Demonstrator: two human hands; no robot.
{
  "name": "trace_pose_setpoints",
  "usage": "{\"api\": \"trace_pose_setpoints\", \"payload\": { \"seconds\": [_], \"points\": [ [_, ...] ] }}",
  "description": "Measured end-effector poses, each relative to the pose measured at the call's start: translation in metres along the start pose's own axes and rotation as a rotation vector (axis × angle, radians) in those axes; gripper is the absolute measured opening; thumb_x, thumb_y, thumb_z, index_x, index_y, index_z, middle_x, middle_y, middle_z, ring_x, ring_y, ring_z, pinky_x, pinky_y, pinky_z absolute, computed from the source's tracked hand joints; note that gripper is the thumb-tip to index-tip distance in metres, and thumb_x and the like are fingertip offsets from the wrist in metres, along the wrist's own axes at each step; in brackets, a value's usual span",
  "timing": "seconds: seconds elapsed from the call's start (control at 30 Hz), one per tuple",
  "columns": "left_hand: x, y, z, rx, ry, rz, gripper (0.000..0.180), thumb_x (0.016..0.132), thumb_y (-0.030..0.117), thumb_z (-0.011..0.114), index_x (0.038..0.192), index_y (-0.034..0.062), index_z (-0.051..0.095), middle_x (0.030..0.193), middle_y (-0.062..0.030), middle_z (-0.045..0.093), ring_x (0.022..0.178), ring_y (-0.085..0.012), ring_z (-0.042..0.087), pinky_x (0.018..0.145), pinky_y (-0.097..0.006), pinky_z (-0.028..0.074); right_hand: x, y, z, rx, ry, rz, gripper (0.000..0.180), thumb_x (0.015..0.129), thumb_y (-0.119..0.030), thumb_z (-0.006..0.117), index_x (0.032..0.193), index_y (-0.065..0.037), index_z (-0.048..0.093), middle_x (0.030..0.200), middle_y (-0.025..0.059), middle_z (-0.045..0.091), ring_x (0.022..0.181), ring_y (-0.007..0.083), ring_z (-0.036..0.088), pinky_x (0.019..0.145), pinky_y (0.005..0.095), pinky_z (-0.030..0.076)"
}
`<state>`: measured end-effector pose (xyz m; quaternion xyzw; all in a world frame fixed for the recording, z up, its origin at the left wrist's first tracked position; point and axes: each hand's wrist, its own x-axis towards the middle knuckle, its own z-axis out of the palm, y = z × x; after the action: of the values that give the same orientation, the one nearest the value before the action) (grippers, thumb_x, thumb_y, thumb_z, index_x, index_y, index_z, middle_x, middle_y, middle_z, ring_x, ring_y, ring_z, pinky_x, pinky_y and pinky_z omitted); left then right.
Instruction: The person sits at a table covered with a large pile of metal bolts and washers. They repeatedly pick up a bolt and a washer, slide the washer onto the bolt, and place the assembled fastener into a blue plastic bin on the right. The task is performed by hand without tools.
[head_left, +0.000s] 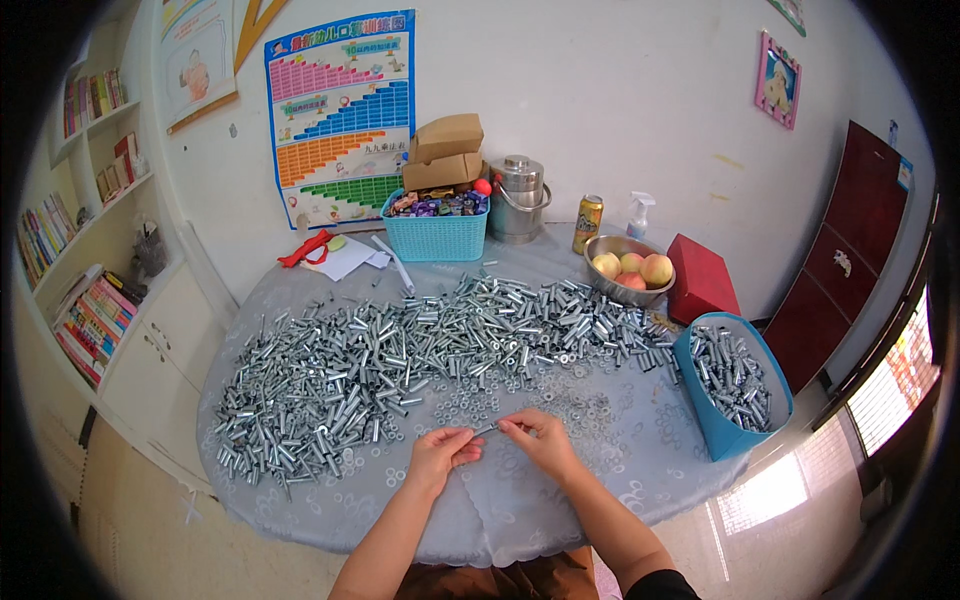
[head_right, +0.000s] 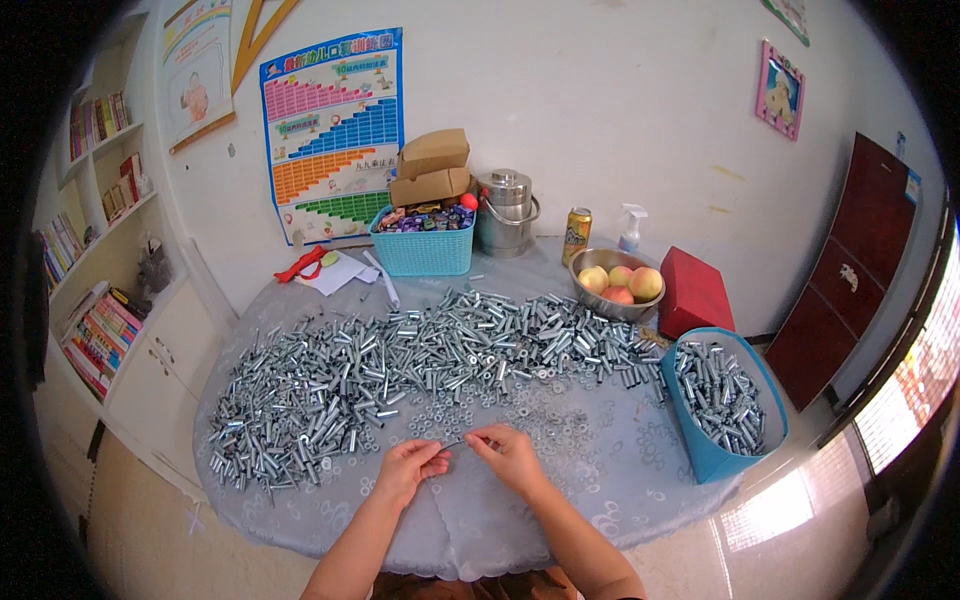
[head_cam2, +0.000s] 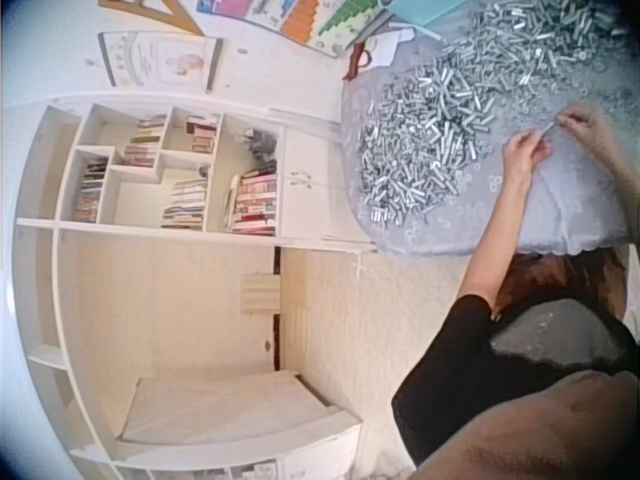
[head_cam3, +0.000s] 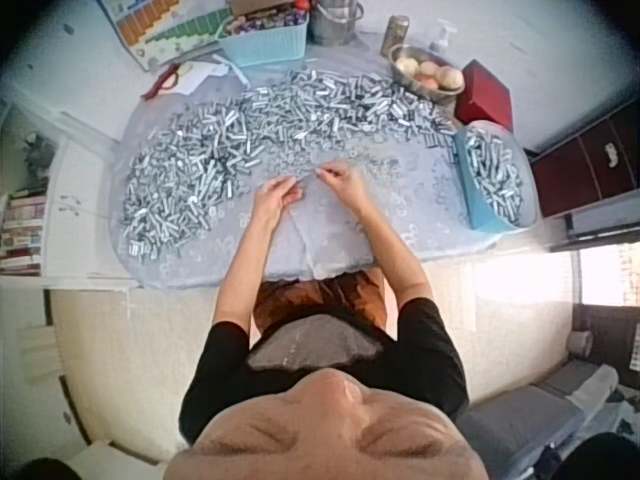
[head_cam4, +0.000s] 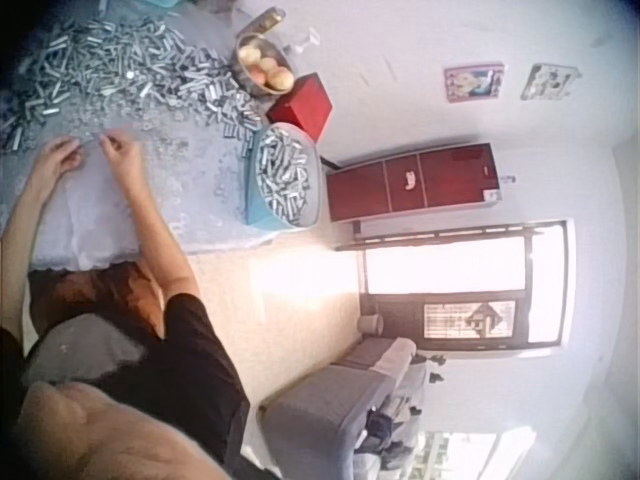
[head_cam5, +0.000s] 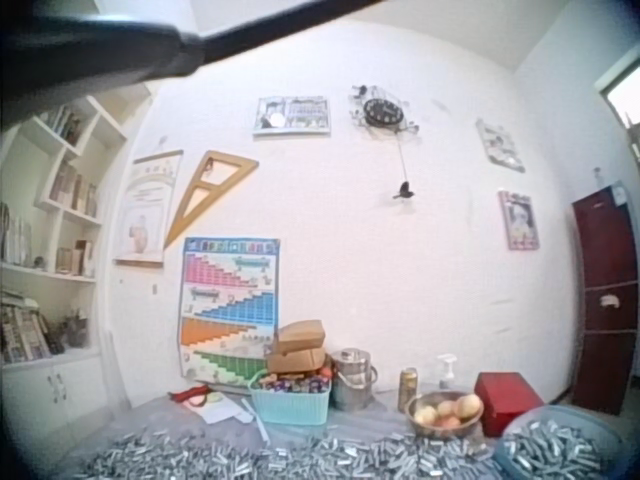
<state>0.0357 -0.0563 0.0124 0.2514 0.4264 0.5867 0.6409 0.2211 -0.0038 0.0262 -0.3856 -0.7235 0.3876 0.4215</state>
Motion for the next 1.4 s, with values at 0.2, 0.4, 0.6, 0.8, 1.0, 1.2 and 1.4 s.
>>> {"api": "trace_pose_setpoints", "payload": {
  "seconds": [0.2,0.4,0.6,0.8,1.0,1.2,1.4],
  "points": [
    [0.003,0.003,-0.005,-0.043,0.049,0.085,0.015,0.083,0.007,0.060,0.091,-0.0053,0.059,0.086,-0.0173,0.064,0.066,-0.0183,0.063,0.065,-0.028,0.055,-0.003,-0.010,0.010,0.049,-0.080,0.056,0.019,0.078,-0.016,0.066,0.094,-0.006,0.066,0.081,0.0066,0.062,0.062,0.0144,0.054,0.058,0.0263,0.045],
    [0.002,0.014,-0.011,-0.103,0.095,0.173,0.013,0.083,0.006,0.059,0.090,-0.0044,0.059,0.086,-0.0171,0.064,0.065,-0.0173,0.063,0.064,-0.028,0.055,-0.010,-0.010,0.023,-0.281,-0.241,-0.375,0.019,0.073,-0.016,0.068,0.091,-0.010,0.067,0.086,0.0068,0.062,0.079,0.0243,0.057,0.070,0.0325,0.046],
    [-0.001,0.015,-0.007,-0.051,0.105,0.150,0.014,0.082,0.007,0.060,0.092,-0.0030,0.059,0.086,-0.0162,0.064,0.066,-0.0176,0.062,0.063,-0.028,0.054,-0.009,-0.008,0.034,-0.366,-0.300,-0.406,0.016,0.071,-0.013,0.067,0.087,-0.011,0.067,0.081,0.0070,0.061,0.078,0.0273,0.056,0.070,0.0361,0.045],
    [-0.001,0.014,-0.007,-0.058,0.091,0.119,0.015,0.082,0.006,0.061,0.092,-0.0046,0.059,0.086,-0.0169,0.064,0.066,-0.0176,0.063,0.063,-0.027,0.054,-0.011,-0.002,0.032,-0.039,-0.154,0.035,0.012,0.075,-0.013,0.067,0.087,-0.008,0.066,0.083,0.0042,0.063,0.074,0.0160,0.058,0.067,0.0279,0.046],
    [-0.001,0.012,-0.005,0.034,0.071,0.045,0.018,0.080,0.007,0.063,0.093,-0.0053,0.059,0.086,-0.0166,0.064,0.067,-0.0172,0.063,0.063,-0.027,0.055,-0.001,0.006,0.024,0.567,0.063,0.224,0.012,0.080,-0.008,0.064,0.089,0.000,0.064,0.084,0.0005,0.062,0.076,0.0058,0.055,0.067,0.0187,0.044],
    [-0.003,0.013,-0.005,0.041,0.030,0.006,0.019,0.080,0.008,0.063,0.092,-0.0061,0.059,0.086,-0.0171,0.064,0.067,-0.0171,0.063,0.063,-0.027,0.055,-0.001,-0.001,0.019,0.542,0.060,0.261,0.014,0.081,-0.008,0.064,0.093,0.000,0.065,0.085,0.0007,0.063,0.076,0.0053,0.054,0.067,0.0174,0.043],
    [-0.004,0.013,-0.006,0.058,-0.001,-0.030,0.019,0.081,0.008,0.062,0.093,-0.0069,0.058,0.086,-0.0179,0.064,0.068,-0.0179,0.063,0.064,-0.027,0.055,-0.002,0.002,0.019,0.520,0.046,0.242,0.017,0.084,-0.012,0.061,0.096,-0.001,0.066,0.083,-0.0005,0.061,0.075,0.0049,0.052,0.066,0.0173,0.042]
  ]
}}
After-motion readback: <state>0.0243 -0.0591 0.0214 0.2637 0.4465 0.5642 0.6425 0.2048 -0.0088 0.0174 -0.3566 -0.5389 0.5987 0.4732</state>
